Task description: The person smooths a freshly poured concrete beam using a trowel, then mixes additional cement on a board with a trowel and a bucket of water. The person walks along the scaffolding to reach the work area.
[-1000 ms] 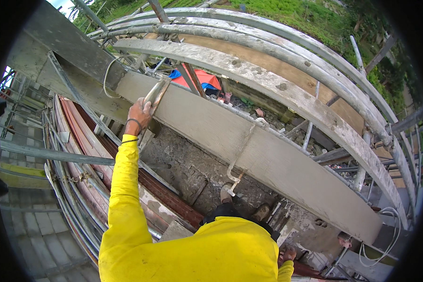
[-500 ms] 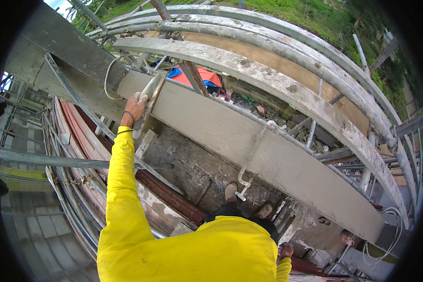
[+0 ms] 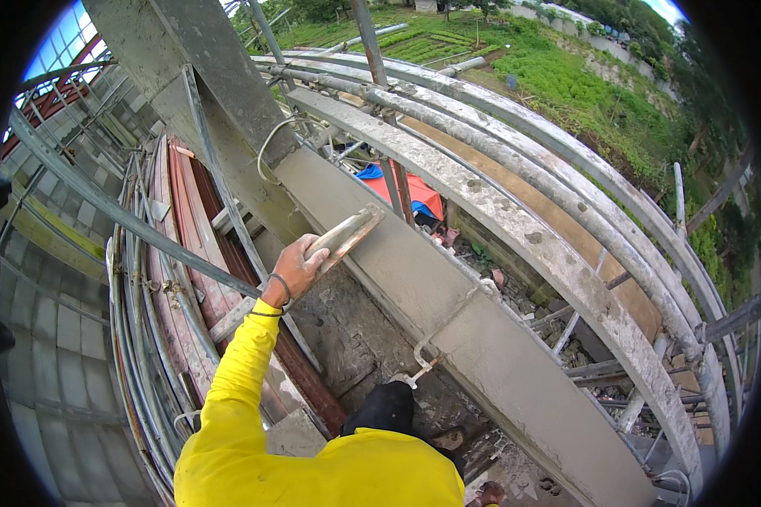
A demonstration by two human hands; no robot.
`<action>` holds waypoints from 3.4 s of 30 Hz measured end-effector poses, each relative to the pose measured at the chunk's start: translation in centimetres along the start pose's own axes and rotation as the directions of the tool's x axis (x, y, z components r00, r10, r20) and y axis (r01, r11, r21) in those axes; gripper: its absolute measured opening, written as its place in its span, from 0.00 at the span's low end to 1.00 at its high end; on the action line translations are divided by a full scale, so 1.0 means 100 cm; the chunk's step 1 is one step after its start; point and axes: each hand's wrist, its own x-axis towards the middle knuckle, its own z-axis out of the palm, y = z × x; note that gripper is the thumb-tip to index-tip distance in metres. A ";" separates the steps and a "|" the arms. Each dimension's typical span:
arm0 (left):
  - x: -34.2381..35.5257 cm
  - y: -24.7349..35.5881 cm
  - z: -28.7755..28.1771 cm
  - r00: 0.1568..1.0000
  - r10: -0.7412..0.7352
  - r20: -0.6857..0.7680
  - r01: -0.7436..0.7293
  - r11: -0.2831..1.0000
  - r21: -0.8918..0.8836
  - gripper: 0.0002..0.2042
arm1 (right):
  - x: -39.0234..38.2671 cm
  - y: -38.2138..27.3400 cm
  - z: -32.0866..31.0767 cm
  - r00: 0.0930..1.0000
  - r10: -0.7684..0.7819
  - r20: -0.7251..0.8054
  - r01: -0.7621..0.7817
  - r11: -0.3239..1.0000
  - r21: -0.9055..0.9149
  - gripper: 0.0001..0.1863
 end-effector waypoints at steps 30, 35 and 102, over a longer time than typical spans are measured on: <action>0.190 -0.112 -0.017 0.983 -0.163 0.085 0.135 0.955 0.266 0.16 | -0.135 -0.148 0.210 0.949 -0.108 -0.297 0.018 0.957 -0.288 0.10; 0.102 -0.020 0.049 0.974 -0.067 0.218 0.019 0.976 0.215 0.16 | -0.098 -0.148 0.183 0.974 -0.174 -0.146 0.127 0.950 -0.284 0.10; -0.127 0.214 0.210 0.924 0.327 0.199 -0.298 0.940 -0.163 0.27 | 0.078 0.104 0.036 0.909 -0.324 -0.260 0.228 0.912 -0.340 0.20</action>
